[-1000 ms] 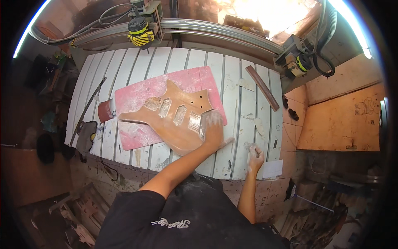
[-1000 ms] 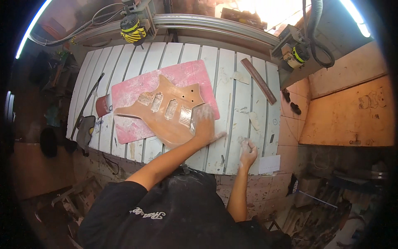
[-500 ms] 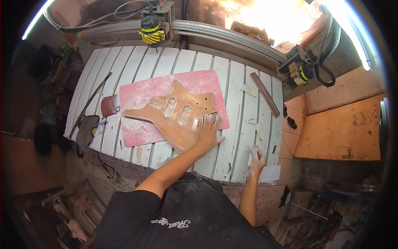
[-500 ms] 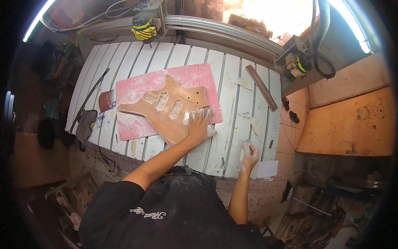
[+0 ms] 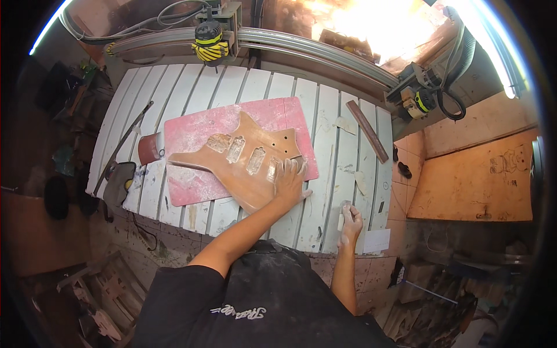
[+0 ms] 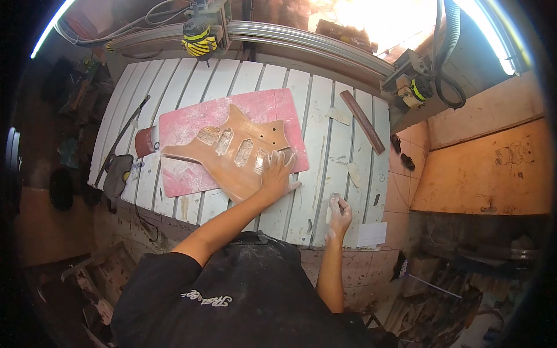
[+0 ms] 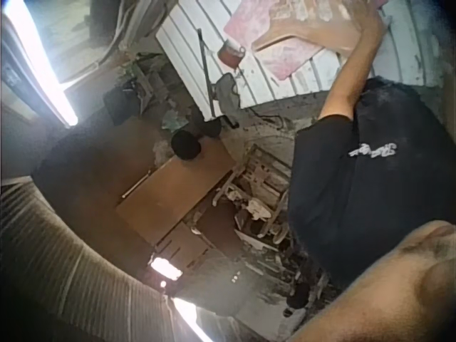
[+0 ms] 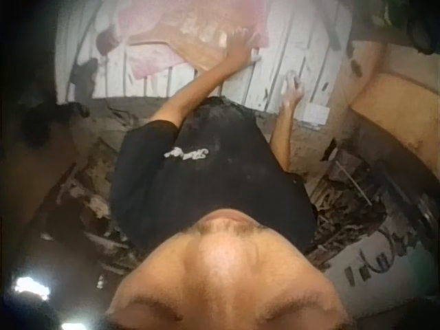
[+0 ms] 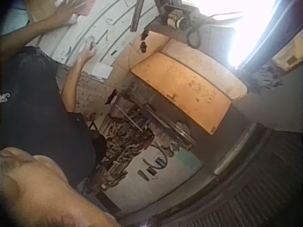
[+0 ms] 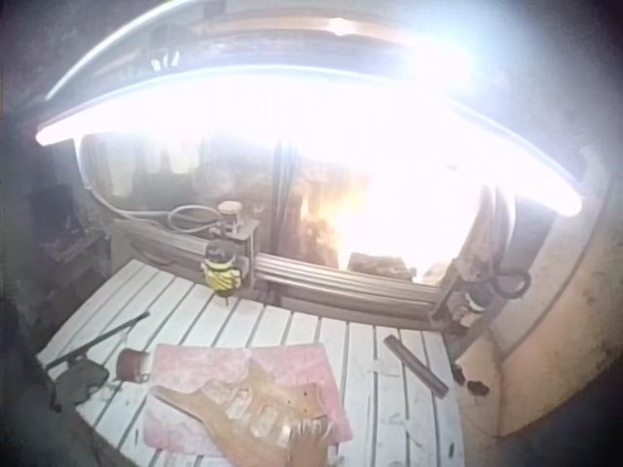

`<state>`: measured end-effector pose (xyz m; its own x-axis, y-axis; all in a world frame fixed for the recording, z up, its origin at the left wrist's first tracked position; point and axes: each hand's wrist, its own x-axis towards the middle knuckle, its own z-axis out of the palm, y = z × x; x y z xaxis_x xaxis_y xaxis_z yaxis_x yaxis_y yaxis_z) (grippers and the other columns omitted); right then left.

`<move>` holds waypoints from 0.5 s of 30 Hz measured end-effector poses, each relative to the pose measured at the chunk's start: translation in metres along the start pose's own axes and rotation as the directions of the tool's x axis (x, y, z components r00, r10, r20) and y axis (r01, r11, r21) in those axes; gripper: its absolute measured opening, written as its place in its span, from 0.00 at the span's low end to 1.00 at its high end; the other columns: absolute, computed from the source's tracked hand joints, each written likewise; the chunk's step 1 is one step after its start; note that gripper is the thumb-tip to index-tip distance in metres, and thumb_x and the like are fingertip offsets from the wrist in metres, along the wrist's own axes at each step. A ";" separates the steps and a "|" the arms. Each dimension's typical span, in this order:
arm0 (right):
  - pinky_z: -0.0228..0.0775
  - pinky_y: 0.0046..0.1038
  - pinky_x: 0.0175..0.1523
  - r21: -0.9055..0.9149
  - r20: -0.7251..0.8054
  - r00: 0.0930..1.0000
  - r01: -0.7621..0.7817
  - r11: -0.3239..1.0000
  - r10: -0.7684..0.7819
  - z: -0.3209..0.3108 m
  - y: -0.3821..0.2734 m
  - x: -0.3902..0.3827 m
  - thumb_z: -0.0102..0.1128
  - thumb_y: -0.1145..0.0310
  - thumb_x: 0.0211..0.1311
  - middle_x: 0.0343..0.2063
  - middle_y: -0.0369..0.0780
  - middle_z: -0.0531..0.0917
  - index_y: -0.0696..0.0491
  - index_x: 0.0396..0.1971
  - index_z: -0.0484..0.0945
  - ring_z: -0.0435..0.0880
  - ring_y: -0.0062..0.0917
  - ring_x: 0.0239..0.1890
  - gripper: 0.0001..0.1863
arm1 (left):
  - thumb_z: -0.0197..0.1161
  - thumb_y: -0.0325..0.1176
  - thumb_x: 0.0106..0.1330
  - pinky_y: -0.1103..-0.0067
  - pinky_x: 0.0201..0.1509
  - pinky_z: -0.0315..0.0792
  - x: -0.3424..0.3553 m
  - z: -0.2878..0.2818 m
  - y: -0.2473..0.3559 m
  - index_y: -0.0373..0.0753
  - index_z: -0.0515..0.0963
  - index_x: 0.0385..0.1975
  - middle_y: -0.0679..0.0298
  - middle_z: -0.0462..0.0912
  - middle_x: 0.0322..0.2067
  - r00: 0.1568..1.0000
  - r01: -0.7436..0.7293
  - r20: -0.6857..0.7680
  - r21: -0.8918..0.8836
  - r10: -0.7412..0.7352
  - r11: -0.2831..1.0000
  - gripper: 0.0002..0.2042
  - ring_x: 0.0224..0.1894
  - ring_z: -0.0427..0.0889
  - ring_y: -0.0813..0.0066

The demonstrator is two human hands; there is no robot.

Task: The person sands the surface and edges of a wooden guitar body by hand using a small piece of sandpaper, periodically lifting and turning the object to work on different sides.

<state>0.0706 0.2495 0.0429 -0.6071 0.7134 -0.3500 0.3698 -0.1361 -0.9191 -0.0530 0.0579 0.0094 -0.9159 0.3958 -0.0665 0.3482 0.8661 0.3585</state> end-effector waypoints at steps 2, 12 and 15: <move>0.72 0.25 0.55 0.008 0.022 1.000 -0.005 1.000 0.005 0.001 -0.002 -0.003 0.68 0.70 0.66 0.44 0.39 0.83 0.61 0.50 0.78 0.81 0.23 0.47 0.17 | 0.68 0.62 0.56 0.46 0.76 0.43 0.003 0.000 0.003 0.45 0.60 0.74 0.44 0.63 0.70 1.000 0.026 0.007 0.011 -0.026 1.000 0.47 0.75 0.55 0.43; 0.74 0.23 0.39 0.148 0.278 0.946 -0.216 0.965 0.170 0.012 0.051 0.013 0.64 0.58 0.70 0.37 0.37 0.85 0.59 0.48 0.80 0.82 0.20 0.33 0.19 | 0.69 0.56 0.57 0.43 0.73 0.46 -0.054 0.000 -0.016 0.40 0.79 0.55 0.46 0.67 0.67 0.998 -0.054 0.031 -0.105 0.058 0.993 0.31 0.72 0.61 0.49; 0.75 0.28 0.42 -0.437 0.238 0.968 0.175 0.882 -0.075 0.015 0.067 0.022 0.69 0.56 0.65 0.31 0.41 0.86 0.62 0.38 0.83 0.83 0.25 0.34 0.21 | 0.69 0.53 0.59 0.42 0.68 0.52 -0.057 -0.017 -0.030 0.38 0.83 0.43 0.52 0.77 0.57 0.991 -0.133 -0.084 -0.401 0.108 0.906 0.24 0.65 0.71 0.56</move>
<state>0.0714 0.2463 -0.0292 -0.7828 0.5375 -0.3135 0.5272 0.3052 -0.7930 -0.0145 0.0046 0.0179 -0.8865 0.4599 0.0513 0.3575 0.6100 0.7072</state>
